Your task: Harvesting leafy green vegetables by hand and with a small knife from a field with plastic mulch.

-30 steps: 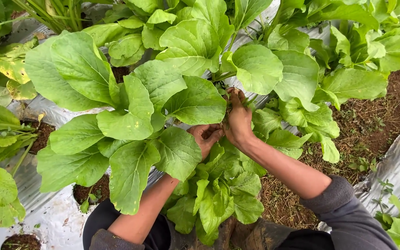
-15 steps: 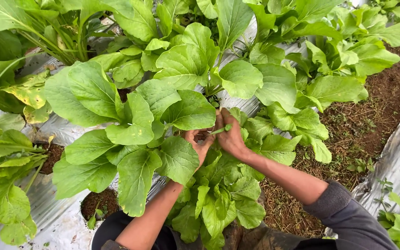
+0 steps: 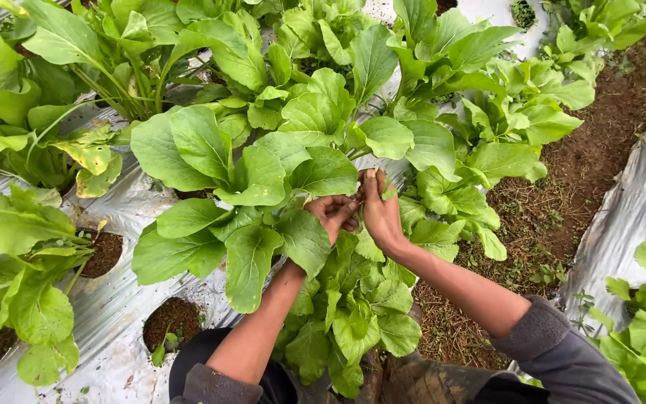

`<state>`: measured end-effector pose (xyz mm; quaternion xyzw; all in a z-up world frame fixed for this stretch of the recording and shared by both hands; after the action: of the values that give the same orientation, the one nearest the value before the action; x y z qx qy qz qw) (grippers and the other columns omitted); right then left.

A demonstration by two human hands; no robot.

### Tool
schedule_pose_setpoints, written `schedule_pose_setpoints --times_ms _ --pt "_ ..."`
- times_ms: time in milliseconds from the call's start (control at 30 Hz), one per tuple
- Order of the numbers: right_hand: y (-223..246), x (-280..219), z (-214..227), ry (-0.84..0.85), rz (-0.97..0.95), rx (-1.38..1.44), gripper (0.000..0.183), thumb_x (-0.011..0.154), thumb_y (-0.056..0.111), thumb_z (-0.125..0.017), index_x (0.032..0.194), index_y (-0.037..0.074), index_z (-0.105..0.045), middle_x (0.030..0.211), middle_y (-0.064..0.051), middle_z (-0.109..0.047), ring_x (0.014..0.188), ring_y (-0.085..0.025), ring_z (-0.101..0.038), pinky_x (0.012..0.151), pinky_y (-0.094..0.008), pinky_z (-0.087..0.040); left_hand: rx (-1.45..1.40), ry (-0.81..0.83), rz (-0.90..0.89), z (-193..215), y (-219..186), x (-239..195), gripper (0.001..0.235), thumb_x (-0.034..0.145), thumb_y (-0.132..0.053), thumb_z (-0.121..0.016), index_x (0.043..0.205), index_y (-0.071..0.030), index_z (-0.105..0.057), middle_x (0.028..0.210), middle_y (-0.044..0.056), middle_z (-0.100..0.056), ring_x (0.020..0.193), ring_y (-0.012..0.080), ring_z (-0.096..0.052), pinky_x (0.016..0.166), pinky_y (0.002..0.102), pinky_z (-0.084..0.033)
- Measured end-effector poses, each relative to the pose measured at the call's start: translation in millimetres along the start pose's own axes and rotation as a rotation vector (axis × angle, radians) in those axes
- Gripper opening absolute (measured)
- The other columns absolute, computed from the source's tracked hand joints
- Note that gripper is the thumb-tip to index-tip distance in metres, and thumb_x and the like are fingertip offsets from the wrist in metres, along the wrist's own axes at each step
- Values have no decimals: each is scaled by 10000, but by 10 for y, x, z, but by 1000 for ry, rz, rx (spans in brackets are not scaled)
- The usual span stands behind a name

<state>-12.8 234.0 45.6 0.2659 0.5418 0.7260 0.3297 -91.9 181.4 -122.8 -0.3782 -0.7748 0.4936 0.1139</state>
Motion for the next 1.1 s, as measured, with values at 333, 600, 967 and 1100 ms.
schedule_pose_setpoints --times_ms 333,600,967,1100 --pt "-875 295 -319 190 94 -369 175 1050 125 -519 1112 18 -644 935 -217 -636 836 -375 -697 753 -505 -572 62 -45 -11 -29 -545 32 366 861 -118 -854 1133 61 -686 942 298 -736 760 395 -759 693 498 -675" --pt "-1075 971 -14 137 -121 -298 391 1040 452 -517 1063 67 -581 873 -241 -709 868 -416 -733 755 -533 -544 374 -174 -89 559 -551 29 419 869 -129 -817 1217 18 -636 1007 294 -714 826 404 -736 745 506 -638" --pt "-1152 1079 -319 245 21 -340 401 1045 220 -488 1362 0 -377 995 -316 -670 911 -508 -705 798 -616 -530 830 -201 -210 1904 210 129 507 879 -144 -767 1332 -41 -566 1096 289 -683 917 416 -705 817 518 -588" --pt "-966 1092 -535 262 103 -374 503 1047 120 -477 1490 -29 -290 1048 -349 -653 930 -547 -693 817 -652 -525 980 -177 -274 1774 -8 -80 541 882 -150 -748 1374 -63 -541 1129 287 -672 950 420 -694 843 522 -569"
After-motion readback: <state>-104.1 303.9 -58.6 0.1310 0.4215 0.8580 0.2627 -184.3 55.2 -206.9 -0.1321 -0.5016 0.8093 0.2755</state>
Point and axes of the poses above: each hand's wrist, its own x-axis towards the middle knuckle, its own z-axis out of the back of the hand, y = z × x, the point moved 9 cm from there along x, towards the middle knuckle
